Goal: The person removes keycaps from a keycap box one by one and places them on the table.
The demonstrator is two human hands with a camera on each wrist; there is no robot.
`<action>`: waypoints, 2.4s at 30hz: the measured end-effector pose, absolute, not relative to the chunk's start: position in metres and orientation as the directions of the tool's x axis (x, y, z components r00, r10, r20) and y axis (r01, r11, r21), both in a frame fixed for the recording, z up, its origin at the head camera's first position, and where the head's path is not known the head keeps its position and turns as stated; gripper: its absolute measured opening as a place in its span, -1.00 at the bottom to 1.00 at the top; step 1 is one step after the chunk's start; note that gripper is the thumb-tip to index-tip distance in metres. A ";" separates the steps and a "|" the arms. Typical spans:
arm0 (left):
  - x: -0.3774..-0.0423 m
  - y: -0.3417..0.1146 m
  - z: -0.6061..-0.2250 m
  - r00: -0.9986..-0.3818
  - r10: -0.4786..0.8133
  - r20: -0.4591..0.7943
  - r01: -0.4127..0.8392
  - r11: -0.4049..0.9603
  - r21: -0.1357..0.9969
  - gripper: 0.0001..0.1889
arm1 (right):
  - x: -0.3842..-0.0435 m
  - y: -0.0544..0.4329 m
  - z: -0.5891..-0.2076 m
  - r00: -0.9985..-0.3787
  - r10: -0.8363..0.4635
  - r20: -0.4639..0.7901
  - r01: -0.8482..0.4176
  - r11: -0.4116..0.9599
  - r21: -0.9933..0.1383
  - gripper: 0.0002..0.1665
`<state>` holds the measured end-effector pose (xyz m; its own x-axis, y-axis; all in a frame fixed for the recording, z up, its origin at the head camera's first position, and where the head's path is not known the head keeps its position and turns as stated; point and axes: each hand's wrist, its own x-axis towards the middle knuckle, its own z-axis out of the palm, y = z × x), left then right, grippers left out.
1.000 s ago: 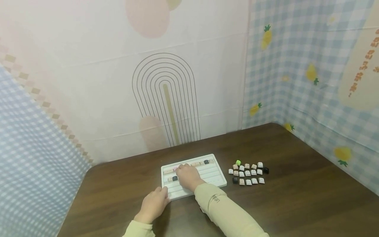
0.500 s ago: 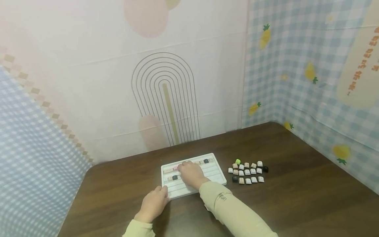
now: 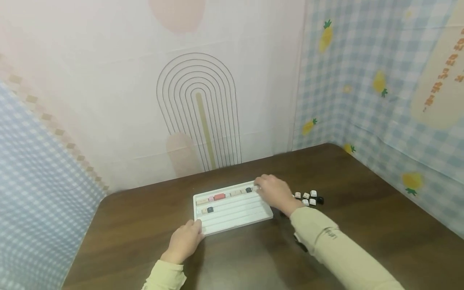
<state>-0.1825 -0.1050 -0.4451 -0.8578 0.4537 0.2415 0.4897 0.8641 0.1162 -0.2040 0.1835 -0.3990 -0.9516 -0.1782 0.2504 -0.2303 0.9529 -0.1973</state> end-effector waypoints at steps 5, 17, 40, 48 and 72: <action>-0.184 -0.105 -0.444 -0.866 0.449 0.219 0.482 0.867 0.129 -0.74 | -0.185 0.231 -0.392 -0.963 -0.116 0.243 -0.169 0.963 -0.210 -0.80; -0.183 -0.109 -0.441 -0.877 0.440 0.193 0.468 0.872 0.142 -0.73 | -0.143 0.308 -0.412 -0.997 -0.024 0.073 -0.037 0.984 -0.173 -0.79; -0.186 -0.111 -0.438 -0.881 0.434 0.189 0.463 0.872 0.157 -0.75 | -0.131 0.316 -0.435 -1.000 -0.006 0.023 -0.009 0.987 -0.158 -0.80; -0.186 -0.108 -0.437 -0.878 0.437 0.195 0.466 0.873 0.143 -0.75 | -0.142 0.296 -0.417 -0.987 -0.006 0.161 -0.037 0.981 -0.190 -0.76; -0.184 -0.106 -0.447 -0.877 0.440 0.192 0.467 0.875 0.130 -0.75 | -0.231 0.097 -0.431 -0.954 -0.267 0.135 -0.298 0.890 -0.346 -0.71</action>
